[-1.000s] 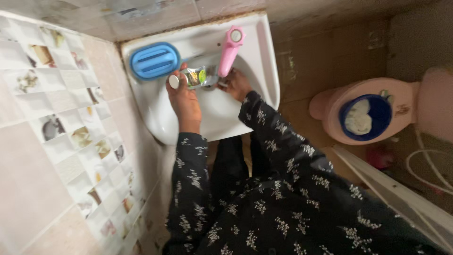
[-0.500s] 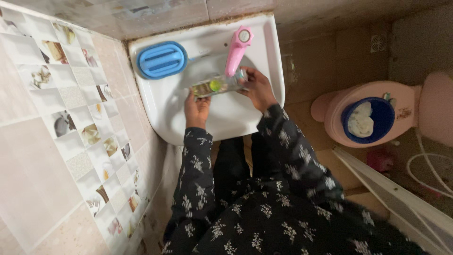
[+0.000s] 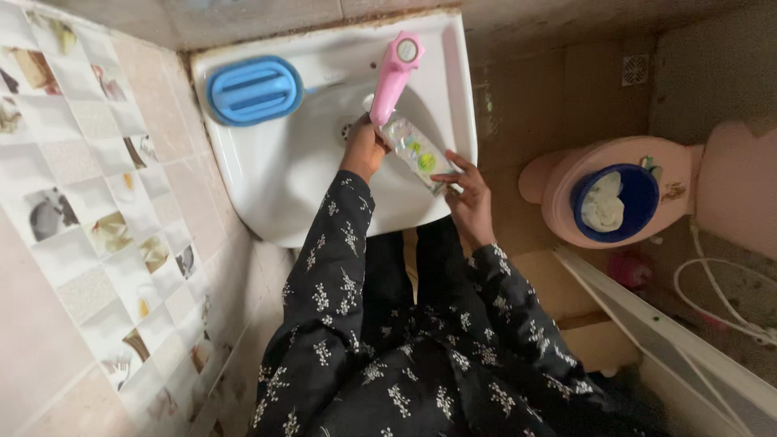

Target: The person washes a small container and a cloth in a basin at a sink, then rinses several bottles and a razor under the tap.

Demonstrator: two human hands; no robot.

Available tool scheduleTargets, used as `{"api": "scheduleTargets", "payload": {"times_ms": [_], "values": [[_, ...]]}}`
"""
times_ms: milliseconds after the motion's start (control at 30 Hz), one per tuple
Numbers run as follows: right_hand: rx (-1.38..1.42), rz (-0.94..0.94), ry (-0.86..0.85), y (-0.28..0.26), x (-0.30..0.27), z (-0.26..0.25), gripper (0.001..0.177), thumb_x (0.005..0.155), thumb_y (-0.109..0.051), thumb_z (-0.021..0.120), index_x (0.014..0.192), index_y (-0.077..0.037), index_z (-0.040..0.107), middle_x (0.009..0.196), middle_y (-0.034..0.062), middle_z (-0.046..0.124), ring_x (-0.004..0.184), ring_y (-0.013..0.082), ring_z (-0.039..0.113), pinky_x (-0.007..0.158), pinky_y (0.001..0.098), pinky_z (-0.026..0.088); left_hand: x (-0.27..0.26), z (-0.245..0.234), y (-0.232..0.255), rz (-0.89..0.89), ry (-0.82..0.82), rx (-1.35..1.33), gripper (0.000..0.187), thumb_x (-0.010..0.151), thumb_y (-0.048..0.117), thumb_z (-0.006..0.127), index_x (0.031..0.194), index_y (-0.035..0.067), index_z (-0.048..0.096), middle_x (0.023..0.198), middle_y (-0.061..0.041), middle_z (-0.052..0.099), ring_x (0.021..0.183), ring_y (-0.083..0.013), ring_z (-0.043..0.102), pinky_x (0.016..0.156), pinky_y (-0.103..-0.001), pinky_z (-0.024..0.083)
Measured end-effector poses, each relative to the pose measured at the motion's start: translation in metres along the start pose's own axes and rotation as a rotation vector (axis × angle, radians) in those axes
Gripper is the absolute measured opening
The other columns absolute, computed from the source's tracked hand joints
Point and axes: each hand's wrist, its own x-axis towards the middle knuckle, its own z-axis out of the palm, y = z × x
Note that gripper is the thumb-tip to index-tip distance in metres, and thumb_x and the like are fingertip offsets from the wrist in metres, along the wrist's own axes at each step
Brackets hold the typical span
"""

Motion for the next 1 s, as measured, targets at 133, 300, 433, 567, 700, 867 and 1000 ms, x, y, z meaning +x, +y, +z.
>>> {"api": "scheduleTargets", "payload": {"times_ms": [133, 300, 433, 567, 700, 867, 1000], "values": [[0.078, 0.089, -0.004, 0.000, -0.006, 0.000, 0.040, 0.089, 0.012, 0.051, 0.128, 0.005, 0.056, 0.149, 0.0136, 0.051, 0.127, 0.0227, 0.060, 0.101, 0.0335, 0.054, -0.007, 0.026, 0.002, 0.049, 0.067, 0.003, 0.036, 0.095, 0.022, 0.065, 0.124, 0.003, 0.057, 0.109, -0.014, 0.064, 0.095, -0.0340, 0.067, 0.081, -0.049, 0.058], [0.115, 0.258, 0.085, 0.029, 0.009, 0.019, 0.031, 0.098, 0.003, 0.059, 0.129, 0.001, 0.054, 0.125, 0.0128, 0.061, 0.109, 0.0189, 0.064, 0.091, 0.0338, 0.056, -0.044, 0.052, 0.039, 0.112, 0.228, 0.108, 0.045, 0.099, 0.039, 0.062, 0.127, 0.006, 0.054, 0.111, -0.014, 0.066, 0.098, -0.0333, 0.064, 0.074, -0.045, 0.056], [0.228, 0.420, 0.152, 0.058, 0.057, 0.040, 0.029, 0.096, 0.001, 0.058, 0.124, -0.004, 0.059, 0.118, 0.0103, 0.064, 0.099, 0.0195, 0.063, 0.077, 0.0335, 0.054, -0.056, 0.034, 0.065, 0.257, 0.118, -0.081, 0.047, 0.100, 0.035, 0.067, 0.135, 0.006, 0.054, 0.118, -0.013, 0.062, 0.108, -0.0279, 0.062, 0.087, -0.044, 0.056], [0.377, 0.587, 0.046, 0.068, 0.105, 0.053, 0.032, 0.092, -0.001, 0.059, 0.121, -0.013, 0.062, 0.117, 0.0040, 0.060, 0.108, 0.0205, 0.061, 0.076, 0.0357, 0.057, -0.115, 0.041, 0.094, 0.285, 0.113, -0.090, 0.046, 0.093, 0.034, 0.065, 0.134, 0.019, 0.051, 0.128, -0.005, 0.063, 0.114, -0.0232, 0.062, 0.090, -0.048, 0.055], [-0.219, 0.097, -0.269, 0.109, 0.145, 0.071, 0.034, 0.090, -0.002, 0.064, 0.123, -0.012, 0.066, 0.128, 0.0070, 0.060, 0.120, 0.0288, 0.051, 0.083, 0.0354, 0.058, -0.177, 0.044, 0.107, 0.357, 0.148, -0.030, 0.052, 0.098, 0.028, 0.068, 0.144, 0.023, 0.045, 0.132, 0.000, 0.058, 0.121, -0.0180, 0.057, 0.097, -0.043, 0.049], [0.624, 0.378, -0.152, 0.130, 0.178, 0.100, 0.024, 0.100, -0.006, 0.061, 0.123, 0.000, 0.067, 0.112, 0.0101, 0.071, 0.100, 0.0198, 0.069, 0.088, 0.0343, 0.059, -0.215, 0.013, 0.093, 0.436, 0.182, -0.050, 0.055, 0.106, 0.030, 0.067, 0.155, 0.023, 0.043, 0.124, -0.006, 0.054, 0.105, -0.0202, 0.049, 0.098, -0.044, 0.048], [0.390, 0.282, -0.111, 0.094, 0.174, 0.090, 0.025, 0.096, -0.002, 0.061, 0.119, 0.000, 0.069, 0.102, 0.0053, 0.073, 0.090, 0.0142, 0.068, 0.077, 0.0279, 0.054, -0.198, -0.024, 0.073, 0.337, 0.195, -0.232, 0.057, 0.102, 0.035, 0.062, 0.150, 0.012, 0.042, 0.129, -0.012, 0.057, 0.115, -0.0272, 0.058, 0.103, -0.046, 0.051]]}}
